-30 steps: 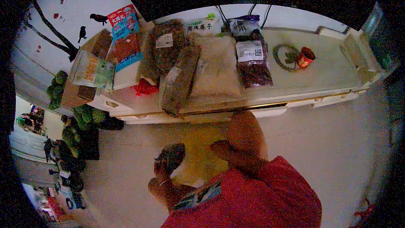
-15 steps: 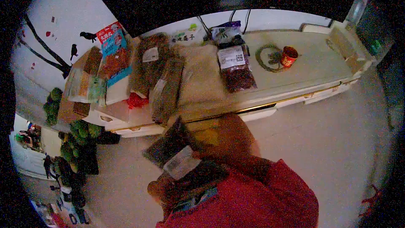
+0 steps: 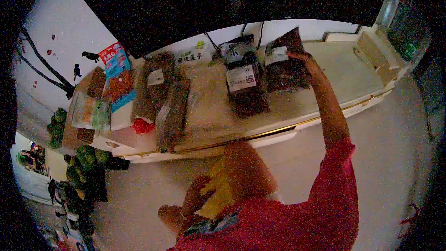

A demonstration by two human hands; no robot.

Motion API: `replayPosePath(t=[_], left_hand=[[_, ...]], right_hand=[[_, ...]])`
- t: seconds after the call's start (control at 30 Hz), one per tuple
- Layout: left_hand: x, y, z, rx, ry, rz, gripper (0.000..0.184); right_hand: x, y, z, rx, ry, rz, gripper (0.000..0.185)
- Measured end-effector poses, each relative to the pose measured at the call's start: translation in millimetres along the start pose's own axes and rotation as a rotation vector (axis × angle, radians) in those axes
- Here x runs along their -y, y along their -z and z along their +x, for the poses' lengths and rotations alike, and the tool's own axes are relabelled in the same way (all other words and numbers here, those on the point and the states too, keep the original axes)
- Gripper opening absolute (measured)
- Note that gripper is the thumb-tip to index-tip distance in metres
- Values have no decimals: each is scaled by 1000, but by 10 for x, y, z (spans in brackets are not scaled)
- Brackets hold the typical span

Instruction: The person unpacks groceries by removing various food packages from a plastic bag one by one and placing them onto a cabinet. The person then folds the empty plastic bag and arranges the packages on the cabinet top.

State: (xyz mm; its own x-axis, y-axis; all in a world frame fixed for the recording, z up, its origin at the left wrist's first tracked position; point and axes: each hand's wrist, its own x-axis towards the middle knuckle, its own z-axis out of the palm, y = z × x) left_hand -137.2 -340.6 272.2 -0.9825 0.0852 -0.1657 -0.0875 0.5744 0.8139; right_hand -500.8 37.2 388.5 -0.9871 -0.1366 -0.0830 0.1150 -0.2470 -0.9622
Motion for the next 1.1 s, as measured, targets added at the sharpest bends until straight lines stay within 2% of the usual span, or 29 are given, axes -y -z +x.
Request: replayPosePath(t=[0.03,0.13,0.17,0.27,0.3,0.37,0.43,0.5,0.53,0.57,0.6,0.67,0.7,0.77,0.8,0.87,0.9,1.0,1.07,1.1], left_hand=[[103,4,-1,-2,-4,5,40],[333,22,52,-53,-24,71,38],[376,28,82,-70,-27,108,38],[447,-13,145,-76,7,143,38],[478,-38,162,-69,37,140,38],[609,-123,171,-53,4,225,39],[839,-246,177,-44,-28,303,41],[1136,-431,129,37,166,397,56],[1334,-533,131,46,192,381,56],[1553,-629,120,124,280,498,68],[1737,-729,56,207,372,611,80],[1885,-883,29,130,513,558,101],[1877,-916,-3,133,544,542,101],[1826,-1003,-42,78,843,727,116],[1867,-992,-53,87,864,712,116],[2039,-971,-79,337,1012,463,125],[2112,-988,-116,340,1023,454,125],[2157,-1012,-195,387,995,399,130],[2040,-963,-225,508,956,370,121],[2054,-988,-276,542,945,356,118]], right_hand=[[-104,106,278,0,5,4,39],[-185,131,709,58,-223,-5,44],[-317,237,946,62,-220,0,44],[-799,692,1785,298,-59,-164,43],[-820,719,1850,395,99,-246,49],[-917,795,1899,486,249,-327,55],[-834,684,1809,300,311,-821,54],[-712,492,1652,116,350,-1313,54],[-640,346,1557,33,367,-1559,54],[-595,175,1444,-41,386,-1804,54],[-498,-68,1162,-91,534,-1614,48],[-220,-643,423,-169,808,-1279,37],[-203,-890,90,-208,939,-1138,31],[-445,-1172,-572,-73,855,-947,31],[-653,-1364,-919,114,634,-861,30],[-1185,-1639,-1456,422,524,-842,28],[-1494,-1784,-1696,569,498,-866,28],[-2417,-2153,-2252,863,584,-1123,25],[-2947,-2276,-2445,873,787,-1442,24],[-3129,-2311,-2482,875,811,-1516,23]])
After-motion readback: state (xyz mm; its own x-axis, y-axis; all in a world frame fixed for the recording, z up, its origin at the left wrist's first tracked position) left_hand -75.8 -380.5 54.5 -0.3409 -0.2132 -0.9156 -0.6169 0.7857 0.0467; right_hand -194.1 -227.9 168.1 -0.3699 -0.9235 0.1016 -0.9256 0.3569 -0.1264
